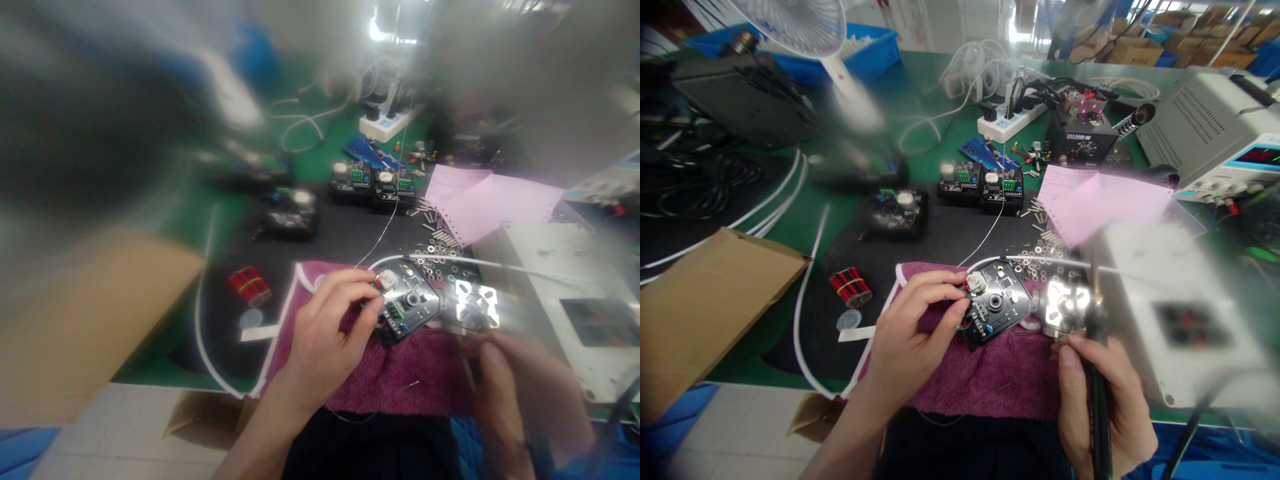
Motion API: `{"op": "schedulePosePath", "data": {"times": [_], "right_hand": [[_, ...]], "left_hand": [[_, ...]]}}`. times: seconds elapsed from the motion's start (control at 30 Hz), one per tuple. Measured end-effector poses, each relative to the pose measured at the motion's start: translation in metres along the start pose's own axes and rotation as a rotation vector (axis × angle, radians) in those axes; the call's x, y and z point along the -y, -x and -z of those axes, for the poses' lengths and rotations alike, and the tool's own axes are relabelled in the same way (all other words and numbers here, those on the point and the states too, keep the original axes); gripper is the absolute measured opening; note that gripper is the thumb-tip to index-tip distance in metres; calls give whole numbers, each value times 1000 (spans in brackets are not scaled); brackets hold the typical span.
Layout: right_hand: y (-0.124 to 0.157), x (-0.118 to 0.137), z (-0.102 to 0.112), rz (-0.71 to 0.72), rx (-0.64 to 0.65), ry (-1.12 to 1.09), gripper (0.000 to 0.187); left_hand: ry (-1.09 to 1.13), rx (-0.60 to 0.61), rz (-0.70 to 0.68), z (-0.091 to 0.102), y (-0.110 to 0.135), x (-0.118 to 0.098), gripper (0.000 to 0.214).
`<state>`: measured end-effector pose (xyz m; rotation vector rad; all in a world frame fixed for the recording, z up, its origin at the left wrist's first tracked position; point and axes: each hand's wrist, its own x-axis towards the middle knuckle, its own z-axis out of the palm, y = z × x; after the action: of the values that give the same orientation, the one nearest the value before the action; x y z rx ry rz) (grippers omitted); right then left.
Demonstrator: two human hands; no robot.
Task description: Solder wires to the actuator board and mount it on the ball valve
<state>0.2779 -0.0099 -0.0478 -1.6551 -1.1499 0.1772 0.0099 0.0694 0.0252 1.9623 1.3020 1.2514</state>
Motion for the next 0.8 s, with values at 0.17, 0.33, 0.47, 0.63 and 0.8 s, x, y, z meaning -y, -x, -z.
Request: {"op": "schedulePosePath", "data": {"times": [0.17, 0.33, 0.47, 0.63, 0.8], "right_hand": [[-3, 8, -5, 16, -36, 10, 36], [1, 8, -2, 10, -24, 3, 35], [2, 2, 1, -12, 27, -6, 35], [-1, 9, -4, 23, -11, -14, 38], [6, 45, -5, 12, -31, -3, 29]], "left_hand": [[-4, -1, -1, 0, 1, 0, 16], [3, 1, -4, 0, 0, 0, 16], [3, 3, -2, 0, 0, -1, 17], [-6, 2, -4, 1, 1, -1, 17], [-5, 6, 2, 1, 1, -1, 16]]}}
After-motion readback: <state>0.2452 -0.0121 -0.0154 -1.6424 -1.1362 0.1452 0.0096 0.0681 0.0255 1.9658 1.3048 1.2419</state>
